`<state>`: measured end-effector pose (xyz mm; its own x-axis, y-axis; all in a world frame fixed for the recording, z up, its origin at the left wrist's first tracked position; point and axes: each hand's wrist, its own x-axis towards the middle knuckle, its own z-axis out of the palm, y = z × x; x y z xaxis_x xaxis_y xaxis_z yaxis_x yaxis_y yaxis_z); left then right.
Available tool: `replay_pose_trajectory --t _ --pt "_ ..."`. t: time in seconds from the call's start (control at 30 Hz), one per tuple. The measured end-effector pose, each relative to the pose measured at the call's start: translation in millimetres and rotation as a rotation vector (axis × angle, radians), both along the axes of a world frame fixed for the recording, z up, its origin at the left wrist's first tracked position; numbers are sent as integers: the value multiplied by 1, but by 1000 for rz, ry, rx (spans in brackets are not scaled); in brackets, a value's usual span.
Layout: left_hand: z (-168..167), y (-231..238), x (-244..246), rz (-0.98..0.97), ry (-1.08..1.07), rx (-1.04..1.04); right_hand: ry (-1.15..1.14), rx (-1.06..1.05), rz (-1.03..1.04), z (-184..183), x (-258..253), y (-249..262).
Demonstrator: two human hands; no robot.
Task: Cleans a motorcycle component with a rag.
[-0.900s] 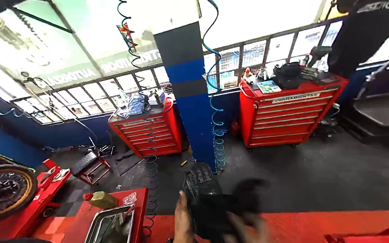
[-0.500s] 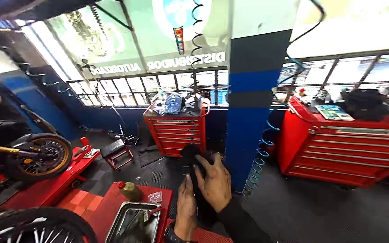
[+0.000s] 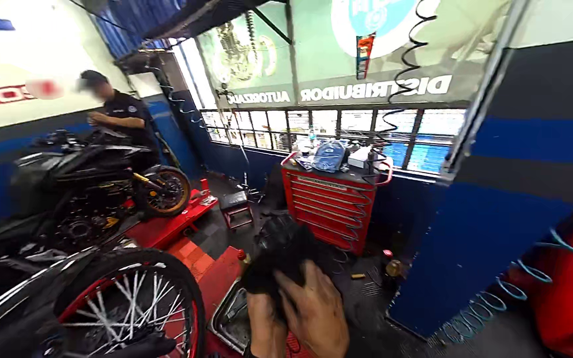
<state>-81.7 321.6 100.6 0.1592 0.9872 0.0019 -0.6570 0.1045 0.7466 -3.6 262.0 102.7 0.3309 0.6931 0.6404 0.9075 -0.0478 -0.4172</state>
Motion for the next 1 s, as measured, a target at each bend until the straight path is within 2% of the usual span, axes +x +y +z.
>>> replay_pose_trajectory --t 0.07,0.13,0.2,0.27,0.3,0.37,0.43,0.53,0.6,0.7,0.77,0.83,0.9,0.93,1.0 --pt "-10 -7 -23 92 22 -98 117 42 28 -33 18 -13" --pt "-16 -19 -30 167 93 -200 360 -34 3 -35 64 5" --pt "-18 -43 -33 232 124 -227 529 -71 -36 -36 75 5" --pt "-5 -50 -29 344 161 -174 550 108 -60 -29 36 -23" --pt "-2 -58 -29 420 223 -144 518 223 -64 -31 1 -50" --pt "3 -80 -27 495 348 -65 498 332 31 -35 -53 -98" --pt "7 -108 -21 496 328 -51 514 407 54 -33 -49 -116" --pt "18 -152 -11 562 259 -56 449 346 -22 -9 23 -110" --pt "16 -188 -11 517 355 -38 363 244 88 -1 48 -119" --pt "3 -221 -17 440 500 65 191 123 430 -16 16 -182" --pt "-16 -241 -29 402 605 127 160 98 542 -40 5 -216" --pt "-23 -267 -44 326 820 115 228 95 484 -51 18 -201" --pt "-17 -289 -53 277 913 106 393 49 413 -36 33 -170" --pt "-15 -296 -58 282 919 95 433 43 440 -29 27 -167" --pt "-13 -295 -73 300 878 79 354 58 602 -12 -7 -188"
